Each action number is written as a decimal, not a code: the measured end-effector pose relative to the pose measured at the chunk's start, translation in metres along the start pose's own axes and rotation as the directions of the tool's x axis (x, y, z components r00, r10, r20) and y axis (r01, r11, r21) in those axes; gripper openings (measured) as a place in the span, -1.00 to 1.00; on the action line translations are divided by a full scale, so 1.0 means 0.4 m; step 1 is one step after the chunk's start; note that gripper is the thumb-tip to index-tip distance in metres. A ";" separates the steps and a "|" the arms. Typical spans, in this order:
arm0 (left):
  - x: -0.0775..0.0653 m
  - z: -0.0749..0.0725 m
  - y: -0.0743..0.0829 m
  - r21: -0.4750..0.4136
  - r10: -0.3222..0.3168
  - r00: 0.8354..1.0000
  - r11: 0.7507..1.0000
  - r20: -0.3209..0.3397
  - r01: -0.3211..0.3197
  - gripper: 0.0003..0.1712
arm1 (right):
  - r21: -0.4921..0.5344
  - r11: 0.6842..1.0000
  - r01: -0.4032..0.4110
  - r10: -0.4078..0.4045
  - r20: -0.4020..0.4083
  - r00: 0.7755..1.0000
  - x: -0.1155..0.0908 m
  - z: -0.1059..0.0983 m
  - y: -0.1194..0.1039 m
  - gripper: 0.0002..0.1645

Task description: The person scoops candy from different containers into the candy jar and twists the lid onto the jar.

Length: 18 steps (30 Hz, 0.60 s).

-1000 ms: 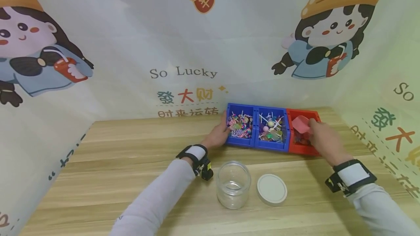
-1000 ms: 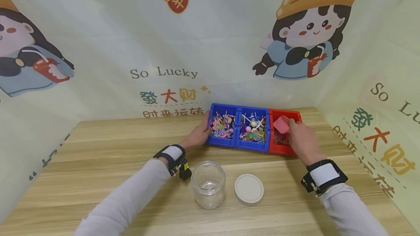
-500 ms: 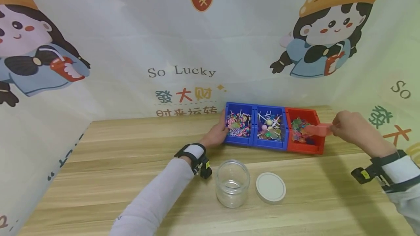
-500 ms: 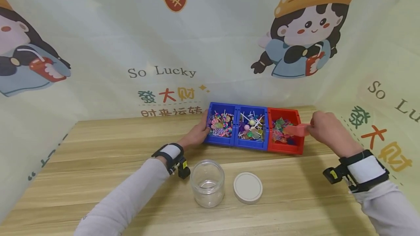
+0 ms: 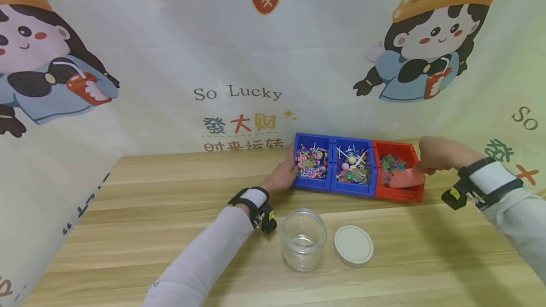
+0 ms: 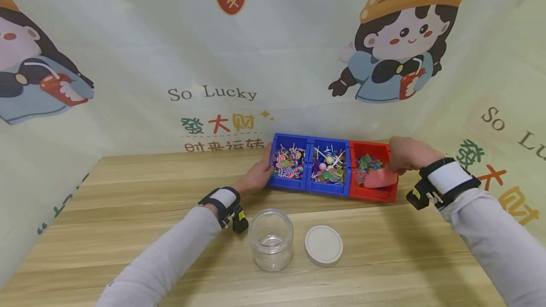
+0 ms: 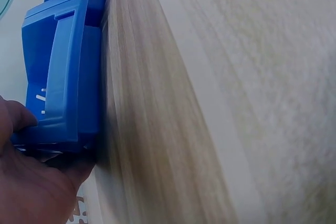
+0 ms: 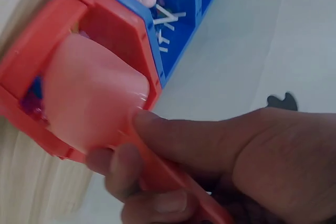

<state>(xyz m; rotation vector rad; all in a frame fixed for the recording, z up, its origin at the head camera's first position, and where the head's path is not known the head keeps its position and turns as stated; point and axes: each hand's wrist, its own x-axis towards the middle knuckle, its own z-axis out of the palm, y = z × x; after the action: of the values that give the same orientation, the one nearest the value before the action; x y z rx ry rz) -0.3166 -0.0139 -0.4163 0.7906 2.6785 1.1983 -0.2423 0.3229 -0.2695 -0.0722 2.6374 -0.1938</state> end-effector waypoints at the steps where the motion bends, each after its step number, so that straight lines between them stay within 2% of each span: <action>1: 0.000 0.000 0.000 0.004 -0.004 1.000 1.000 0.002 0.004 -0.20 | 0.012 1.000 -0.018 0.018 0.042 0.999 0.007 -0.009 -0.002 -0.67; 5: -0.002 0.000 0.003 0.016 -0.012 1.000 1.000 0.007 0.012 -0.21 | 0.013 0.999 -0.029 0.027 0.143 0.989 0.035 -0.032 -0.005 -0.66; 10: 0.001 0.000 0.009 0.032 -0.002 1.000 0.999 0.006 0.002 -0.21 | 0.012 0.999 -0.033 0.030 0.167 0.985 0.048 -0.037 -0.008 -0.66; 15: 0.001 -0.001 0.011 0.040 0.011 1.000 0.999 -0.004 -0.011 -0.21 | 0.065 0.998 -0.019 0.011 0.122 0.993 0.045 -0.017 -0.017 -0.68; 18: -0.001 0.000 0.009 0.037 0.015 1.000 0.999 0.000 -0.015 -0.20 | 0.072 0.997 -0.015 0.015 0.008 1.000 0.039 0.013 -0.015 -0.66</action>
<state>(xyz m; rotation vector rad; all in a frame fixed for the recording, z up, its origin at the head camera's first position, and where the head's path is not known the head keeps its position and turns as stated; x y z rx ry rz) -0.3150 -0.0122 -0.4138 0.8170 2.7076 1.1547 -0.2535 0.3148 -0.2804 -0.0289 2.6203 -0.2828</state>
